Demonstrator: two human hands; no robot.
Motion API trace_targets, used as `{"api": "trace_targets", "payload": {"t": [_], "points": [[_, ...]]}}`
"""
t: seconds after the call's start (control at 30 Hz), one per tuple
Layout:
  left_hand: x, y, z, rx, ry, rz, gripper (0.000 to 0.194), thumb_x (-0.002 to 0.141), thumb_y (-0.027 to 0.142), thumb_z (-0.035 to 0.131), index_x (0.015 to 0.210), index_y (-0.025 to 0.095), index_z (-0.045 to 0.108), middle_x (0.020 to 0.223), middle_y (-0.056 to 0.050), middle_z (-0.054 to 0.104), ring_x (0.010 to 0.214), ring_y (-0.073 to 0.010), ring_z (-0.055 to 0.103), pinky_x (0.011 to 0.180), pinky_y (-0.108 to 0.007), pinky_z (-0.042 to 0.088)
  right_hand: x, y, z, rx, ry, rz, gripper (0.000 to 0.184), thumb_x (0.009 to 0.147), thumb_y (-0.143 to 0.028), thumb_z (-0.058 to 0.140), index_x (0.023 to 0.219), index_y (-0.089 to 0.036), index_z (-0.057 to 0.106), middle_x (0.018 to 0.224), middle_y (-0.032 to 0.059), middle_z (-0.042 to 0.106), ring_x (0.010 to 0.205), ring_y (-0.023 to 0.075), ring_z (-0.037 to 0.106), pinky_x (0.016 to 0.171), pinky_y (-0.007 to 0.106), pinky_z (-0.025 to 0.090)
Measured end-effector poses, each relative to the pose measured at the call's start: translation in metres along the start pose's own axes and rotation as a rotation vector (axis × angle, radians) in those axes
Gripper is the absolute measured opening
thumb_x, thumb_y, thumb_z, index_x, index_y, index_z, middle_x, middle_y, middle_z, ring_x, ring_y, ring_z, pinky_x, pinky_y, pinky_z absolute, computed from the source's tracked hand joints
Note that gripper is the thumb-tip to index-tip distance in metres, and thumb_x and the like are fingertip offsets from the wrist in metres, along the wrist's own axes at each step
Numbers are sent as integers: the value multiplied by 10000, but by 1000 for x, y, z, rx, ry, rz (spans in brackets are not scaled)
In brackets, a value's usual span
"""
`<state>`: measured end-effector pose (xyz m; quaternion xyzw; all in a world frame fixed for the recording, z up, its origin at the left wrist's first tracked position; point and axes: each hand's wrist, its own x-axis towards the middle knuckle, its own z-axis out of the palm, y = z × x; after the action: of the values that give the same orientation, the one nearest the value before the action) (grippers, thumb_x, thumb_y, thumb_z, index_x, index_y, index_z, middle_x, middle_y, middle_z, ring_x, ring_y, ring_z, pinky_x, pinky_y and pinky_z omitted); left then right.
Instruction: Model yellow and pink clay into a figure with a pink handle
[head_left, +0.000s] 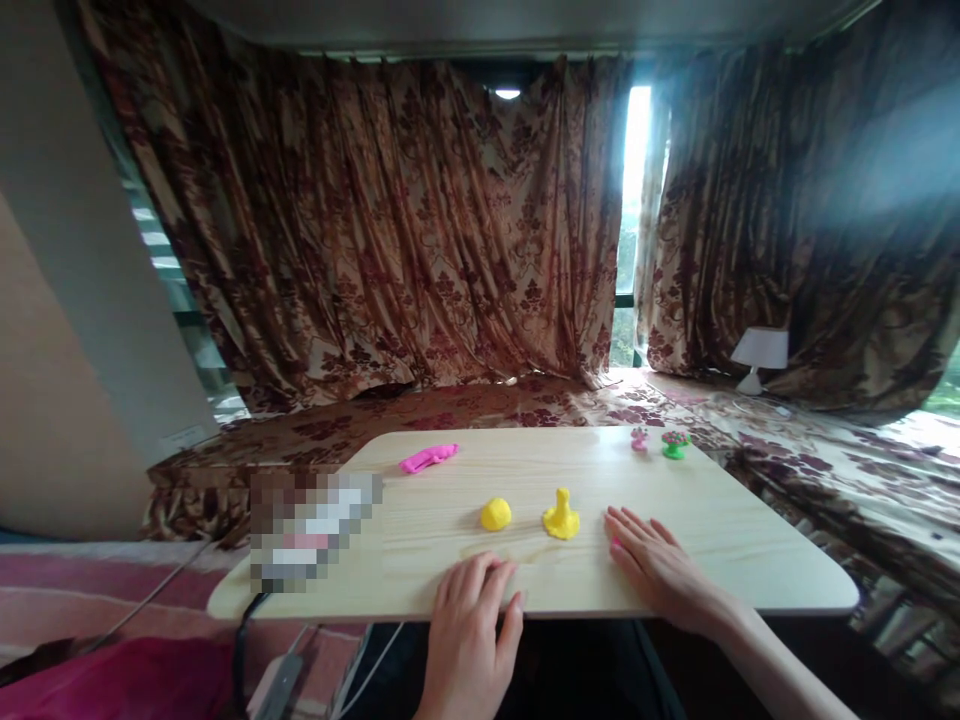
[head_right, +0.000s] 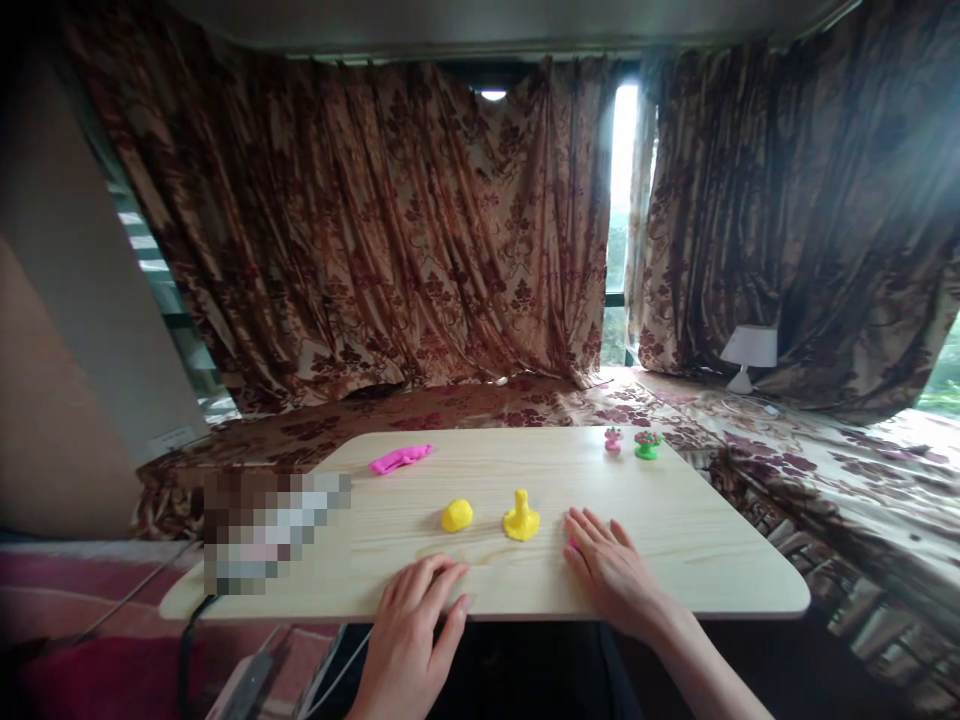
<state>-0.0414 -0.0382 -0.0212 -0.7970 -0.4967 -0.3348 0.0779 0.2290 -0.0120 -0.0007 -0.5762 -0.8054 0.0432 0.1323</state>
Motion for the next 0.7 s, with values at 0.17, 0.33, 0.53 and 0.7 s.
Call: {"api": "trace_targets", "payload": {"t": [0.17,0.33,0.53,0.7], "points": [[1,-3,1,23,5,18,253,863,224,505,1093,215,610,1051,-84,612,988,-261,575,878,-454,457,-8,-6,-2,9,-39,-70,483,956,-394,282,1406,-242,369,1470,47,342,1365,233,304,1113,490,247],[-3,1,2,34,-14,-3,290,889,224,467,1159,231,571,1136,-82,579,1072,-264,533,950,-471,407,-23,-10,3,43,-40,-103,499,961,-434,260,1426,-261,314,1493,22,291,1378,214,272,1129,482,212],[2,0,-1,48,4,41,270,865,228,504,1116,208,600,1065,-88,609,997,-266,572,880,-463,456,0,2,-4,25,-11,-66,511,957,-424,262,1402,-199,377,1471,90,339,1366,261,299,1101,536,235],[0,0,3,54,1,24,287,877,226,485,1148,223,580,1119,-87,588,1055,-266,543,930,-465,423,-27,-10,1,56,-56,-185,490,959,-441,287,1432,-314,275,1505,-10,255,1381,201,266,1140,457,199]]}}
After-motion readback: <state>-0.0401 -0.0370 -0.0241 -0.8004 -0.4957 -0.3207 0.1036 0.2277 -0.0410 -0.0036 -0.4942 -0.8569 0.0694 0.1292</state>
